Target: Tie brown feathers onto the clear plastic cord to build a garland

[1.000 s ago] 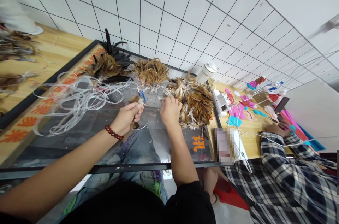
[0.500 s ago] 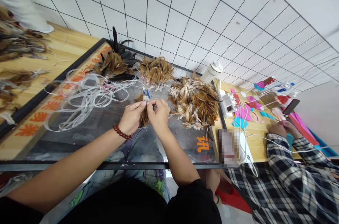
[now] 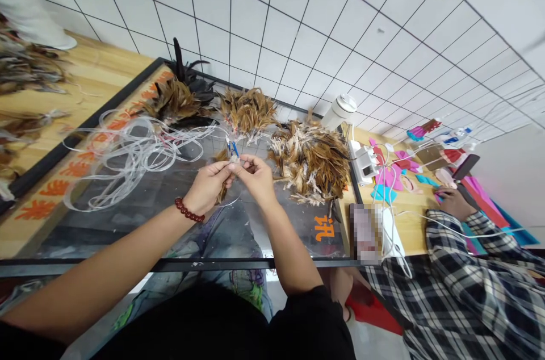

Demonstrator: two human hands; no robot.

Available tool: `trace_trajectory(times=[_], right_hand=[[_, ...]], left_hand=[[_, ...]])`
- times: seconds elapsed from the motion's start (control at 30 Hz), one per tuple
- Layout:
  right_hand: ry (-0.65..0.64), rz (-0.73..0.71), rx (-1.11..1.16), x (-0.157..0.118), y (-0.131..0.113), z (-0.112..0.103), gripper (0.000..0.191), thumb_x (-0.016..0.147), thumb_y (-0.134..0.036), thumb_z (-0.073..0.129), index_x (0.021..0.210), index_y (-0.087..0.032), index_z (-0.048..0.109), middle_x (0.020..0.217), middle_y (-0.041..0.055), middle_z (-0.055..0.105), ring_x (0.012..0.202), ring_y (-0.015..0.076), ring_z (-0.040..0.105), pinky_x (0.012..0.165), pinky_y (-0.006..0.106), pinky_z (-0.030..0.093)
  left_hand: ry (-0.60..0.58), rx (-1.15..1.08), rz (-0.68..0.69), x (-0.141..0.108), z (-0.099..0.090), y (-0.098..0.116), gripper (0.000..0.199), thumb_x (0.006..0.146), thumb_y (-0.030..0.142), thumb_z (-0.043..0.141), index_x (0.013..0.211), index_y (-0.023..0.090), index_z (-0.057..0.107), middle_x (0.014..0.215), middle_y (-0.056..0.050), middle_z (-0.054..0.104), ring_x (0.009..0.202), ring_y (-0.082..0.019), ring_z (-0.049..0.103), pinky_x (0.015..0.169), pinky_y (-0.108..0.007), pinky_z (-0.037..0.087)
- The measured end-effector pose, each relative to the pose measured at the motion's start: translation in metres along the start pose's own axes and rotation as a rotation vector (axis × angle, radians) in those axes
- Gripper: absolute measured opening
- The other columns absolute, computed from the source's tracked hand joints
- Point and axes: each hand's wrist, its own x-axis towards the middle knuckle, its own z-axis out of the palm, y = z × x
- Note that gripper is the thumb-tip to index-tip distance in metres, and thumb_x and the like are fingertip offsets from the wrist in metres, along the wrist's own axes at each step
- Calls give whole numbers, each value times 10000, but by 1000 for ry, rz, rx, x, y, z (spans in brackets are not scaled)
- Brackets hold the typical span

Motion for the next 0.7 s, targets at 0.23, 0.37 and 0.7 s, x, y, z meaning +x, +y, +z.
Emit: trace_trajectory(times=[0.23,0.37,0.7], right_hand=[[148,-153,-199,6,-5,-22,264,773,-414,605,736,-156,646,649,-14,580,613,102,492,643,242,423],[398,-288,-542,13,-5,-50,233,791,-341,577,925,-171,663,893,48,609,709,130,520,752,290,446],[-371,-100,3,4,-8,-29,302,744,-407,693,998,-243,699,844,4,647,808,135,590,799,283,472]], left_hand=[[22,-24,27,-2,-1,4,211,727,325,655,684,122,617,571,19,500,460,-49,395,438,-186,290],[-11,-79,-21,-2,0,4,230,716,337,676,721,111,634,574,19,495,452,-42,383,419,-178,272],[-272,-206,-178,-8,0,8,288,662,348,752,638,125,570,542,27,480,432,-40,388,417,-170,303]])
